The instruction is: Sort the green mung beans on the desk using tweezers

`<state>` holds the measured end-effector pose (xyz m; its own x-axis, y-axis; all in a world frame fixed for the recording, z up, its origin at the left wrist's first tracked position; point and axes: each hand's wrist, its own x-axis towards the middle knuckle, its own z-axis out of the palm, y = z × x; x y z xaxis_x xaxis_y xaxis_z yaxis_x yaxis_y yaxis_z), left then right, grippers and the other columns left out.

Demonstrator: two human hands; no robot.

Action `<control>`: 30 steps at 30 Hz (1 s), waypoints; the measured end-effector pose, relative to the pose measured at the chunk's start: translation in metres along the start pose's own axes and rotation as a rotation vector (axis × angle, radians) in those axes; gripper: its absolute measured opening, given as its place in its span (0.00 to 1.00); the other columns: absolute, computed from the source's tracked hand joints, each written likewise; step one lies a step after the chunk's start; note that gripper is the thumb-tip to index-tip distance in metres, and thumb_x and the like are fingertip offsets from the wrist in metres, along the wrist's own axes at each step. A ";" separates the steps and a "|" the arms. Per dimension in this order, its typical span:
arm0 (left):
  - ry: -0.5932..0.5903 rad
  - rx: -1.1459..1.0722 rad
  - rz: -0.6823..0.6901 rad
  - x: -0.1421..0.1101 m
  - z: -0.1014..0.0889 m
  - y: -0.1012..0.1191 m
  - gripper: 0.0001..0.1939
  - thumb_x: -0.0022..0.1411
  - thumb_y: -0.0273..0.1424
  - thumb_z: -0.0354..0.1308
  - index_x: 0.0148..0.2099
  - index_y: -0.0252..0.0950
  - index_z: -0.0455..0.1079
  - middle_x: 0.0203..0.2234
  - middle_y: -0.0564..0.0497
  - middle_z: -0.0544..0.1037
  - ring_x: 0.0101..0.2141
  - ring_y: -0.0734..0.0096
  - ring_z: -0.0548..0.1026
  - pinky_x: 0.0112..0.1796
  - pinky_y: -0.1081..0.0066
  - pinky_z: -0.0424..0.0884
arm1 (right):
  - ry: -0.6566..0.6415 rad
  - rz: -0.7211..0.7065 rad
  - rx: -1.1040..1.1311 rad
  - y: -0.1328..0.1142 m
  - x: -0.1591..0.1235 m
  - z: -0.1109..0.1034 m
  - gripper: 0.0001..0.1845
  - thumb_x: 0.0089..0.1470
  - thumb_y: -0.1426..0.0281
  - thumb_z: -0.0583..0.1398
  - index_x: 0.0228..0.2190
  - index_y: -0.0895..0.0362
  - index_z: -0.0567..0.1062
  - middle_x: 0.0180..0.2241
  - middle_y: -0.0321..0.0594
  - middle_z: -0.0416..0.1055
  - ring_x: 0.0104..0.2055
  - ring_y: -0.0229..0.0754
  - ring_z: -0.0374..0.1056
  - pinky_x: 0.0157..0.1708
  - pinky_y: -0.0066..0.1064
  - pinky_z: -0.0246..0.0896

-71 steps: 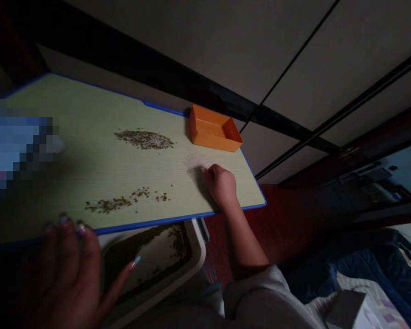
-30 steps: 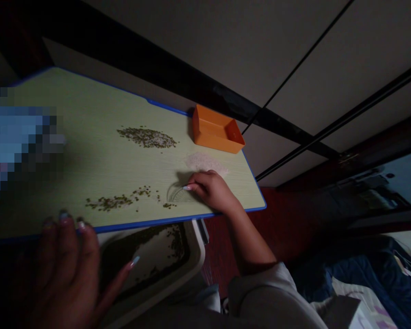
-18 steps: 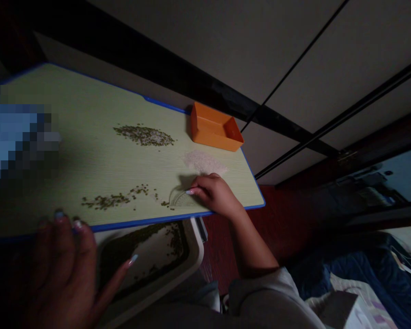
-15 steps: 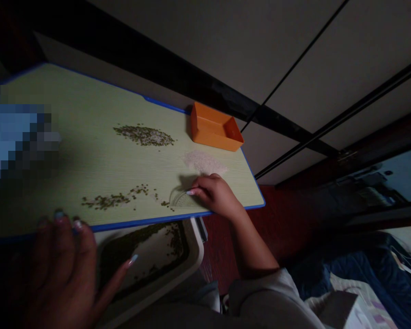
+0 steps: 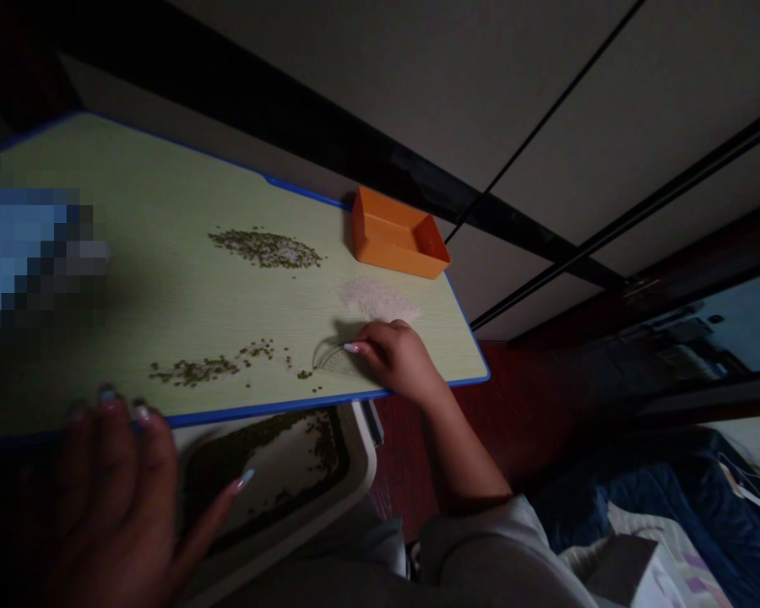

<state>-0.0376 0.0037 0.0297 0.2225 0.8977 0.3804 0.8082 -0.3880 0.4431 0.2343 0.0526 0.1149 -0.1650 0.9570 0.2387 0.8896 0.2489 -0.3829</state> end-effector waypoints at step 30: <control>0.053 0.036 0.039 0.000 0.001 0.001 0.44 0.56 0.43 0.50 0.66 0.32 0.32 0.68 0.38 0.37 0.67 0.40 0.40 0.60 0.31 0.47 | 0.012 -0.017 0.027 -0.006 0.001 0.003 0.09 0.59 0.67 0.58 0.29 0.58 0.74 0.24 0.38 0.70 0.27 0.37 0.62 0.31 0.29 0.56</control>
<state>-0.0365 0.0036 0.0294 0.2254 0.8695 0.4394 0.8190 -0.4134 0.3979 0.2273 0.0522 0.1145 -0.1743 0.9508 0.2562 0.8749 0.2689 -0.4029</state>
